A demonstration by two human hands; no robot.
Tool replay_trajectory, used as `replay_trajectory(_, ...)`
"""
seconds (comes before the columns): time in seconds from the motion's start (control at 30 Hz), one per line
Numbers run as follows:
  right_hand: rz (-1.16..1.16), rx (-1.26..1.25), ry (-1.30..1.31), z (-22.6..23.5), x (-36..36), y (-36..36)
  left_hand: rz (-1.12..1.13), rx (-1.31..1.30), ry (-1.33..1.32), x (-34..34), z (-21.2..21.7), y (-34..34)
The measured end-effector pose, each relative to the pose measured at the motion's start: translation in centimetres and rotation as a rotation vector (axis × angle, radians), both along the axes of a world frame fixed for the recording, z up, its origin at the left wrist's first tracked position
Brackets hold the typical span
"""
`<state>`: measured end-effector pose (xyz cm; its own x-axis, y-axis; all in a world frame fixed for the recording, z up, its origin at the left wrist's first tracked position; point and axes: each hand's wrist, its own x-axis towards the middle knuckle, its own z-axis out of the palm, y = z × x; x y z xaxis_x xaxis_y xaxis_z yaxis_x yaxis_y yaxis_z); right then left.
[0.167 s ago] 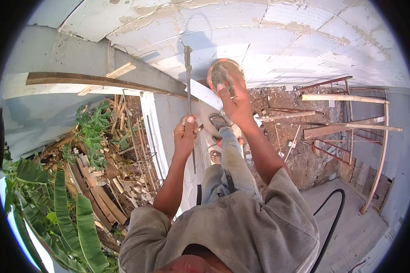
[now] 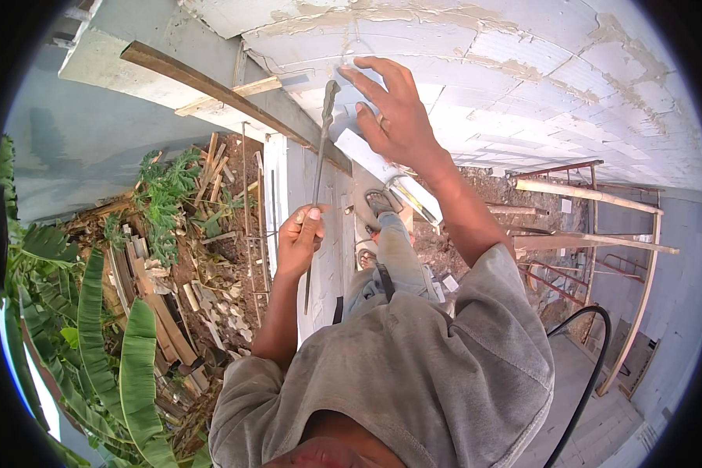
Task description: The person assembles a rebar cage by hand-tying intersecting steel bars with wire ties. They use a hammer to bend and secure the wire, working along the length of the cage on a tiled rooftop.
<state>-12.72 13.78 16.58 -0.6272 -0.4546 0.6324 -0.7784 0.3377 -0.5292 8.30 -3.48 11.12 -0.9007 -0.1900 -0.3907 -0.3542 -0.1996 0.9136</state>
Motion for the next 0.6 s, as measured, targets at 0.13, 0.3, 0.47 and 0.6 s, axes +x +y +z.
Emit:
replay_trajectory(0.13,0.126,0.27,0.269,5.6,1.1,-2.4,0.192,-0.327,0.096,5.7,3.3,-0.2)
replay_trajectory(0.3,0.268,0.494,0.416,6.9,4.3,-4.3,0.372,-0.327,0.07,10.8,4.7,1.0)
replay_trajectory(0.47,0.329,0.568,0.521,6.3,6.8,-5.4,0.5,-0.403,0.012,13.5,5.0,2.2)
replay_trajectory(0.6,0.422,0.603,0.542,5.9,8.2,-5.5,0.564,-0.456,-0.002,14.4,5.4,2.9)
